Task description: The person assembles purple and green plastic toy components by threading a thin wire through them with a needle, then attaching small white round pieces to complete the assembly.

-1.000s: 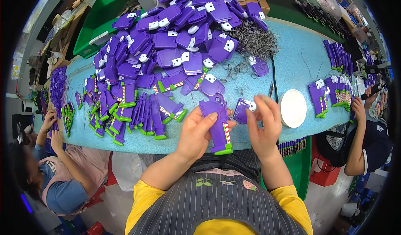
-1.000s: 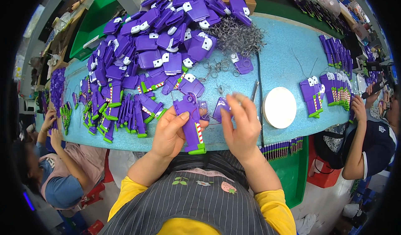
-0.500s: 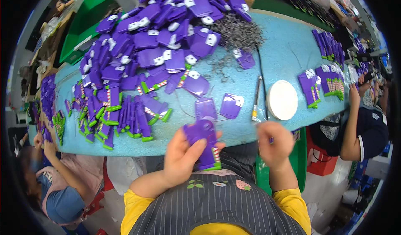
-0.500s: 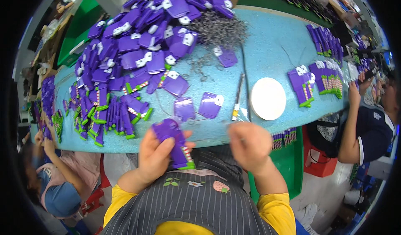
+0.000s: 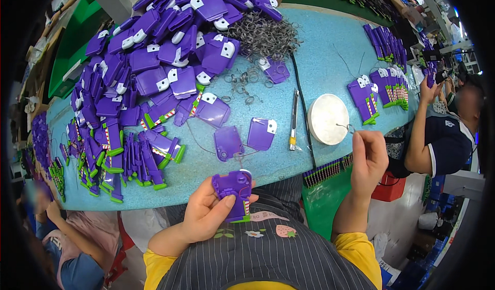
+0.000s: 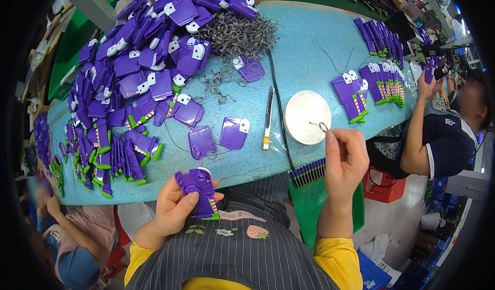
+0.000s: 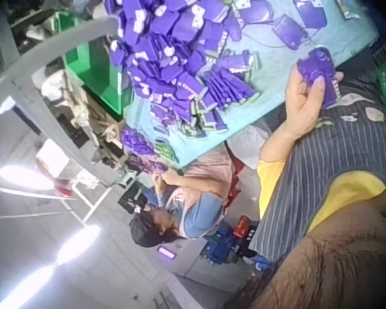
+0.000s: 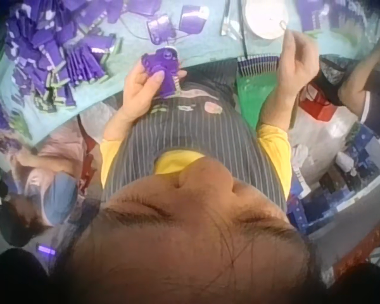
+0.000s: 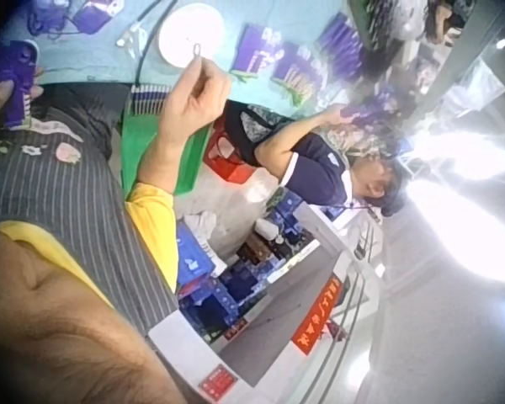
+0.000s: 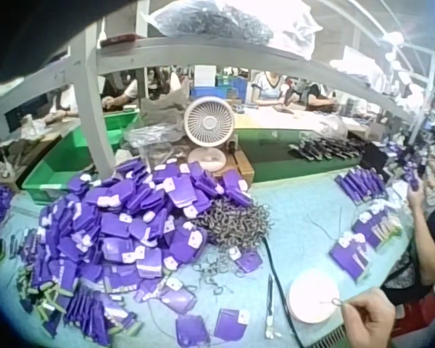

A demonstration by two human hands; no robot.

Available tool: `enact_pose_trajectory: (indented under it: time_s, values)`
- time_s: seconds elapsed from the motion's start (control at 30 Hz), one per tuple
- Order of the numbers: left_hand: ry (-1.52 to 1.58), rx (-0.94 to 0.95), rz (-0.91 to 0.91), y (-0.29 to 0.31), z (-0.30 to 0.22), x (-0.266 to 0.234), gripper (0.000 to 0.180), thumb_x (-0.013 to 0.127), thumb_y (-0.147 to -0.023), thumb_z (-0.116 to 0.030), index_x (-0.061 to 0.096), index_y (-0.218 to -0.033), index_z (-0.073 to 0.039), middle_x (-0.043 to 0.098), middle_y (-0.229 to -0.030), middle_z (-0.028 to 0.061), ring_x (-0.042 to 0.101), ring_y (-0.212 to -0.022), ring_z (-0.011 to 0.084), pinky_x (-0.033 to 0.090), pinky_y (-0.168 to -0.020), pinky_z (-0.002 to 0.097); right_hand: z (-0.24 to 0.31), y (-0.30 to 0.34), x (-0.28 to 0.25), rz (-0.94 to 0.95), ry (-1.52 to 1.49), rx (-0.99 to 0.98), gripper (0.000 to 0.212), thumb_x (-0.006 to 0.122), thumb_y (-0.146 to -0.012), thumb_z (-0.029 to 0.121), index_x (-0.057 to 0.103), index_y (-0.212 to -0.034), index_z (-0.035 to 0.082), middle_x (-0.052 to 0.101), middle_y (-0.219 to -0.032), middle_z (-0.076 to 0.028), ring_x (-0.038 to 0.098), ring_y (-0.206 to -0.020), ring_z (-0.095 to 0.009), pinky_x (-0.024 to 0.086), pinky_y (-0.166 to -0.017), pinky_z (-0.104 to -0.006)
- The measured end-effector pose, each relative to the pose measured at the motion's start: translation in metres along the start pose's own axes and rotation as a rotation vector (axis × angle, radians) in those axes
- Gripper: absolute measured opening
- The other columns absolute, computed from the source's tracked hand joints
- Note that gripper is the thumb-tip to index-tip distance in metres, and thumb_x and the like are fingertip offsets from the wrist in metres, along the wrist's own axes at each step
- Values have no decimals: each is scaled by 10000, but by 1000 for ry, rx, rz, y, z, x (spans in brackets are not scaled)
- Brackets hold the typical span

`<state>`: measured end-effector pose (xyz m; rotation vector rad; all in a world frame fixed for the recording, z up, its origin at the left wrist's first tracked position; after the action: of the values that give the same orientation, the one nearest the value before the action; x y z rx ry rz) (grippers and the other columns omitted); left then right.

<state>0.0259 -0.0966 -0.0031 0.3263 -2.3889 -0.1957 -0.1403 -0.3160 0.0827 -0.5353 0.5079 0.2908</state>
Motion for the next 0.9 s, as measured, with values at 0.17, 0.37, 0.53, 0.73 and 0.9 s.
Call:
enact_pose_trajectory:
  time_s: [0.17, 0.37, 0.53, 0.73, 0.9]
  values:
    - [33, 4, -50, -13, 2, 8, 361, 386, -930, 5, 328, -1284, 38, 494, -1227, 156, 546, -1085, 221, 435, -925, 327, 44, 28, 54, 305, -532, 89, 48, 528, -806, -10, 536, -851, 5, 487, -993, -109, 465, -909, -177, 363, -828, -275]
    - [35, 35, -42, -12, -6, 17, 376, 376, -921, 24, 319, -1292, 37, 492, -1218, 126, 533, -1071, 172, 431, -918, 296, 63, 63, 119, 549, -785, 156, 90, 526, -884, 119, 501, -904, 34, 533, -1108, -157, 508, -946, -169, 397, -828, -301]
    - [-6, 69, -53, -4, 1, 11, 360, 387, -921, 12, 335, -1277, 36, 503, -1203, 122, 538, -1056, 158, 439, -903, 289, 56, 85, 135, 721, -979, 316, 58, 484, -912, 27, 491, -960, -4, 530, -1105, -156, 539, -897, -138, 447, -819, -280]
    - [-271, -45, 114, 0, 11, 16, 355, 382, -923, -10, 345, -1273, 39, 542, -1161, 136, 571, -1028, 185, 463, -875, 302, 44, 86, 124, 774, -969, 447, 112, 560, -868, 10, 469, -933, 7, 556, -918, -70, 519, -831, -92, 433, -738, -234]
    - [-592, 69, 273, -2, 9, 34, 227, 482, -867, -32, 438, -1086, 5, 600, -771, 117, 597, -642, 245, 448, -578, 335, 44, 85, 129, 1191, -859, 584, 177, 646, -811, 11, 482, -877, 19, 530, -789, -14, 501, -713, -55, 396, -612, -196]
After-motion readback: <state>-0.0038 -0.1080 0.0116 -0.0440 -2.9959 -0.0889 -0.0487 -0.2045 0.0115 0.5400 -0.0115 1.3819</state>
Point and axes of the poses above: each hand's wrist, its own y-axis away from the middle knuckle, its own x-axis out of the palm, z = x × y, the point moved 10 cm from there along -y, towards the middle knuckle
